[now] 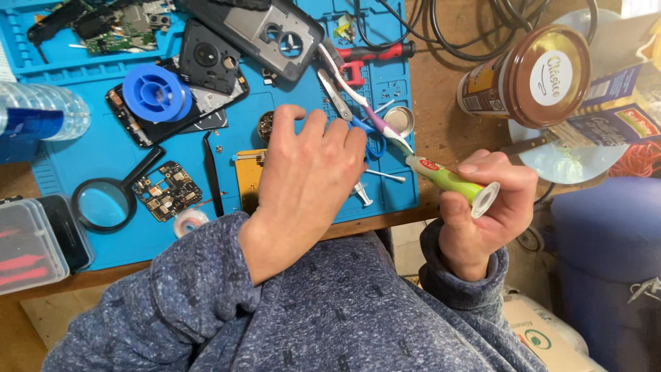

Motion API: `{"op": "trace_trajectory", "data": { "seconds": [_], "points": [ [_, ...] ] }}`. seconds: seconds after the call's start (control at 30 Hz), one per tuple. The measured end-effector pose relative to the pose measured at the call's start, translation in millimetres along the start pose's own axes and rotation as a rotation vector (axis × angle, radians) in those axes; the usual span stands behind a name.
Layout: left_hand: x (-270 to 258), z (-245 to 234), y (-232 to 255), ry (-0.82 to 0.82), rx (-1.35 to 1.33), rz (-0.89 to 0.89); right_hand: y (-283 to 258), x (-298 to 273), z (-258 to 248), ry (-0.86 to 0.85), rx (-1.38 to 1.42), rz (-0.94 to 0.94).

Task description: The person uses a heat gun to apply heat to a small electronic component held in a yellow clamp. They then handle a tube of flux, applying it to the component, and use tweezers to manipulate small parts on the workbench.

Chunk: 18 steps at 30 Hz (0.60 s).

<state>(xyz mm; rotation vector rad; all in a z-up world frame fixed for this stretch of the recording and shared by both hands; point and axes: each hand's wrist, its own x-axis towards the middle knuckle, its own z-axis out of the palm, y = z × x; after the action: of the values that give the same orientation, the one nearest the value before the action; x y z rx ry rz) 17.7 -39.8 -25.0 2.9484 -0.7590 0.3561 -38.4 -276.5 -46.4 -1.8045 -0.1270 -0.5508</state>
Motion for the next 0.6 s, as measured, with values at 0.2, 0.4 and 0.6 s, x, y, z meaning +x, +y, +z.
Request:
{"op": "trace_trajectory", "data": {
  "seconds": [0.2, 0.4, 0.6],
  "points": [
    [-1, 4, 2, -0.002, 0.008, 0.0, 0, -2, 1, -0.013, -0.01, 0.007],
    [-3, -19, -11, 0.092, -0.118, 0.003, -20, 9, 14, -0.005, 0.047, 0.014],
    [-37, -43, -46, 0.152, -0.774, -0.049, -28, 11, 12, -0.033, 0.277, 0.146]
  ]
}}
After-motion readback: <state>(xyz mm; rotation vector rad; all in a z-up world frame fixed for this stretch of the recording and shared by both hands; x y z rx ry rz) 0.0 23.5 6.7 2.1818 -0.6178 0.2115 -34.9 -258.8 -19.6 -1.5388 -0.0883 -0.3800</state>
